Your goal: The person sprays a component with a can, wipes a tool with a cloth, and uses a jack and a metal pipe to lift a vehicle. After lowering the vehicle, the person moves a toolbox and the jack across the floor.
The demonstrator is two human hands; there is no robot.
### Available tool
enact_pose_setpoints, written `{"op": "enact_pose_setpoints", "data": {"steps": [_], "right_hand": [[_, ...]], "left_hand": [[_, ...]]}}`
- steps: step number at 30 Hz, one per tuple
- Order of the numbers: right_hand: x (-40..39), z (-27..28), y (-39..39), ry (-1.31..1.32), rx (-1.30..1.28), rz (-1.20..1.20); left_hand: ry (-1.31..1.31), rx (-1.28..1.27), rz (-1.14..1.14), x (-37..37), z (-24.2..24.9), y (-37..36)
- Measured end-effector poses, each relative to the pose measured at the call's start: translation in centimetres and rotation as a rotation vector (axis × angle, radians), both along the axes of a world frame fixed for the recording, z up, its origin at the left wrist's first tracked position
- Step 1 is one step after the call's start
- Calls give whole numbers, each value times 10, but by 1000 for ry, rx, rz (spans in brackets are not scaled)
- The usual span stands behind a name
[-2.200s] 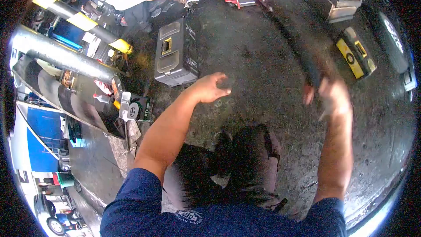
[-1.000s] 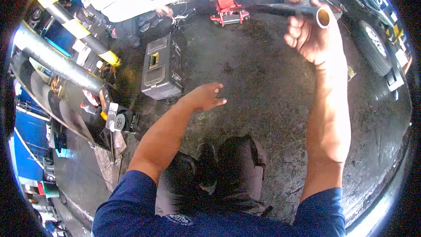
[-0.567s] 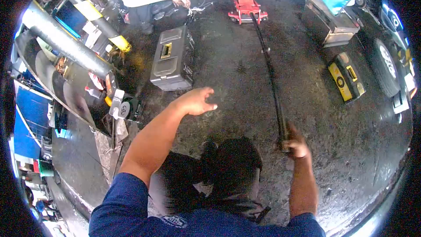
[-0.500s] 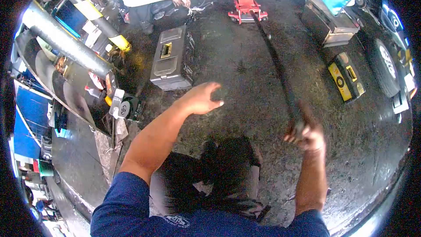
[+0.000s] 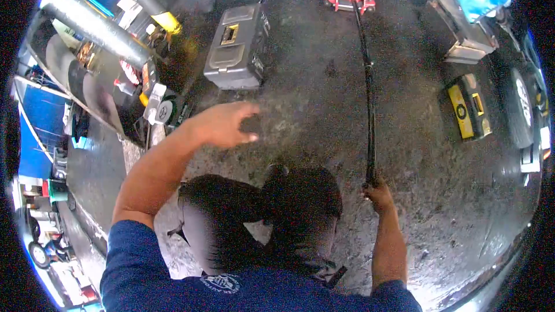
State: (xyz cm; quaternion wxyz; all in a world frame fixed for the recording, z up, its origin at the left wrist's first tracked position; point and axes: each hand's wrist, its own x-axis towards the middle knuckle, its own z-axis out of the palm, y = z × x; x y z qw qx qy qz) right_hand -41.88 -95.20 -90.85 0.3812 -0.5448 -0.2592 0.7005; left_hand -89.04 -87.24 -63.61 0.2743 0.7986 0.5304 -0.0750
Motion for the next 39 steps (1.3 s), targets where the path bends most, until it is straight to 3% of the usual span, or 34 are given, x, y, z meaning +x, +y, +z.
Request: {"op": "enact_pose_setpoints", "data": {"steps": [2,3,7,10,13,16,18,20,22,23,25,26,29,31,33,34,35,37,39], "right_hand": [[1,-34,6,113,-37,-48],[-2,-24,14,120,-40,-38],[-5,158,54,101,389,-98],[-4,306,114,299,698,0],[-17,359,142,239,737,110],[-40,304,105,103,606,-36],[-40,231,63,79,419,-29],[-22,146,28,104,141,-43],[26,49,11,-663,-6,173],[41,31,16,-671,-12,172],[50,14,32,-960,-105,469],[36,32,36,-964,-110,475],[5,163,49,-1253,-81,666],[-71,293,73,-1118,-335,143],[-48,360,83,-1416,49,271],[-46,396,94,-1168,260,372],[-52,398,105,-1322,437,303],[-49,402,105,-1488,315,159],[-79,379,105,-1538,-30,221]], "left_hand": [[151,-38,57,-58,-40,0],[246,-89,118,-78,-46,1],[317,-89,370,-113,-43,23],[312,-33,368,-126,-95,52],[233,-1,382,-116,-127,87],[180,-48,336,-125,-150,116],[267,131,333,-152,-162,144],[376,173,520,-184,-163,167],[441,199,519,-212,-169,181],[491,240,516,-220,-173,188],[494,214,455,-225,-191,186],[504,186,395,-227,-204,180],[390,272,528,-227,-246,165],[310,430,649,-227,-281,169],[274,473,637,-232,-295,170],[255,532,638,-235,-300,170],[249,563,626,-237,-304,169],[200,601,620,-240,-313,170],[166,650,621,-241,-322,169]]}}
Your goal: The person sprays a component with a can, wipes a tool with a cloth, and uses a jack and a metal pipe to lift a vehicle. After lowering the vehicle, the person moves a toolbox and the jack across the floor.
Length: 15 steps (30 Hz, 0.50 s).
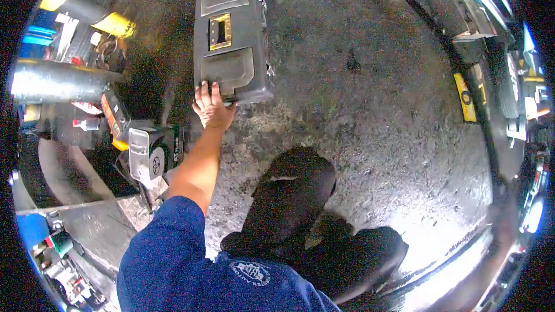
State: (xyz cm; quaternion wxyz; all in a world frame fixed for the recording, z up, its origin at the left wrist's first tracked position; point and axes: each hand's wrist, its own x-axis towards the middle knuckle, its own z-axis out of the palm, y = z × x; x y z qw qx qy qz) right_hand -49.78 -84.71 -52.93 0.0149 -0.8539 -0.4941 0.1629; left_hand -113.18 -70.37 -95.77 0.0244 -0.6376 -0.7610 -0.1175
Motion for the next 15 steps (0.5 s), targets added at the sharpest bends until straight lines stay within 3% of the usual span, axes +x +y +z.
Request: {"op": "enact_pose_setpoints", "data": {"steps": [2,3,5,6,7,9,10,12,14,15], "right_hand": [[-27,-50,-1,-83,-374,-303],[2,-108,-30,202,-232,-347],[41,-214,-72,528,-123,-349],[44,-248,-78,487,-170,-216],[38,-261,-75,467,-251,-271],[60,-275,-70,165,-446,49],[5,-216,-37,52,-448,47],[19,-144,-26,45,-401,41],[22,-50,-6,-107,-398,-3],[31,-16,-3,-84,-238,51]], "left_hand": [[-9,-32,-6,-3,1,2],[-14,-72,-13,-4,0,1],[-9,-80,-30,-6,-2,-1],[-19,-70,-21,-4,-2,0],[-29,-62,-14,-3,0,1],[14,-136,-13,-1,25,3],[48,-300,11,4,48,3],[56,-614,51,13,93,16],[46,-464,-62,5,94,25],[38,-325,-160,5,93,26]]}}
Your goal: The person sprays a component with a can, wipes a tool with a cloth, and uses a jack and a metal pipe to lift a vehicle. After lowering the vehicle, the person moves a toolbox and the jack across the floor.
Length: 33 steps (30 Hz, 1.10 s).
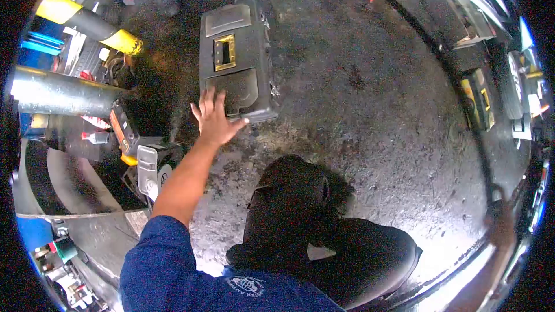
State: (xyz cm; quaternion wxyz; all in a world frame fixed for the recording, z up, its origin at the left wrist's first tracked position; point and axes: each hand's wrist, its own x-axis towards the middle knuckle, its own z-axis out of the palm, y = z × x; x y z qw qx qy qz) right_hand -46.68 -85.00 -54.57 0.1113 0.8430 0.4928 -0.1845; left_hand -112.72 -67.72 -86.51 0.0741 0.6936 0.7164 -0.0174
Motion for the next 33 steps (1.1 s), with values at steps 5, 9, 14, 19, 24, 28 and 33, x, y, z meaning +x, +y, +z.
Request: {"op": "enact_pose_setpoints", "data": {"steps": [5,9,14,19,24,28,33], "right_hand": [[73,71,22,79,272,276],[18,-75,-26,278,229,-97],[5,-297,-50,237,-96,-146],[52,-185,-38,163,2,29],[64,29,6,-345,426,463],[3,30,21,-217,297,199],[28,-253,-56,361,191,-230]], "left_hand": [[56,-179,-13,30,4,38],[69,-194,34,35,7,41],[25,-190,27,32,6,37],[55,-182,30,33,4,36],[78,-157,27,39,6,37],[57,-155,73,41,6,36],[14,76,87,37,-5,28]]}}
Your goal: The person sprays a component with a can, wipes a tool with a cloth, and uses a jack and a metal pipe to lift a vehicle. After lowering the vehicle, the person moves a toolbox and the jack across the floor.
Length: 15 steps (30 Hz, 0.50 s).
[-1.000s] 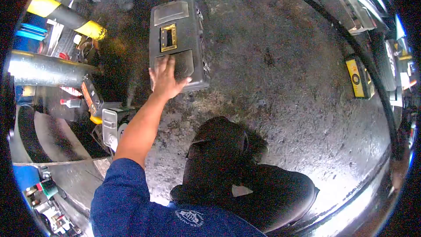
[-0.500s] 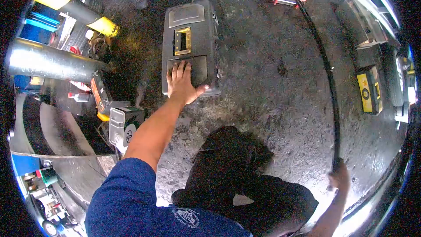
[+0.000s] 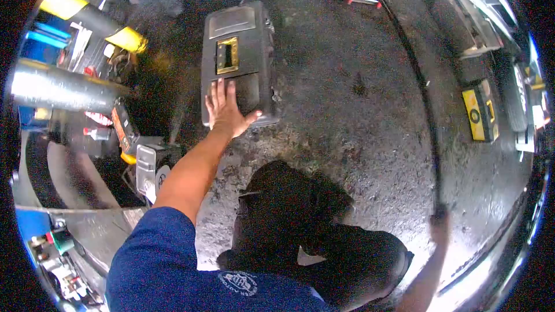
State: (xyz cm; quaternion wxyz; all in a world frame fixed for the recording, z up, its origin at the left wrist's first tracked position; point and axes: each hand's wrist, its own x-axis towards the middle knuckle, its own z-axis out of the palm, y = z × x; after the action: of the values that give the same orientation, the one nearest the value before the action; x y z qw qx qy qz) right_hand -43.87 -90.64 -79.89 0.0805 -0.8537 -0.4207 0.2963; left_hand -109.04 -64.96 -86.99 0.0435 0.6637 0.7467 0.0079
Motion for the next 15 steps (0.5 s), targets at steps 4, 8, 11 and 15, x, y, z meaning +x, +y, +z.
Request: {"op": "enact_pose_setpoints", "data": {"steps": [4,8,11,15], "right_hand": [[-16,-108,-7,58,-123,194],[5,18,-2,-211,11,276],[-40,189,47,-205,67,142],[-53,293,72,-478,260,340]], "left_hand": [[13,-411,-94,-7,34,20],[-14,5,-75,-26,12,26],[20,-254,-5,-12,11,19],[57,-230,-10,-8,5,18]]}}
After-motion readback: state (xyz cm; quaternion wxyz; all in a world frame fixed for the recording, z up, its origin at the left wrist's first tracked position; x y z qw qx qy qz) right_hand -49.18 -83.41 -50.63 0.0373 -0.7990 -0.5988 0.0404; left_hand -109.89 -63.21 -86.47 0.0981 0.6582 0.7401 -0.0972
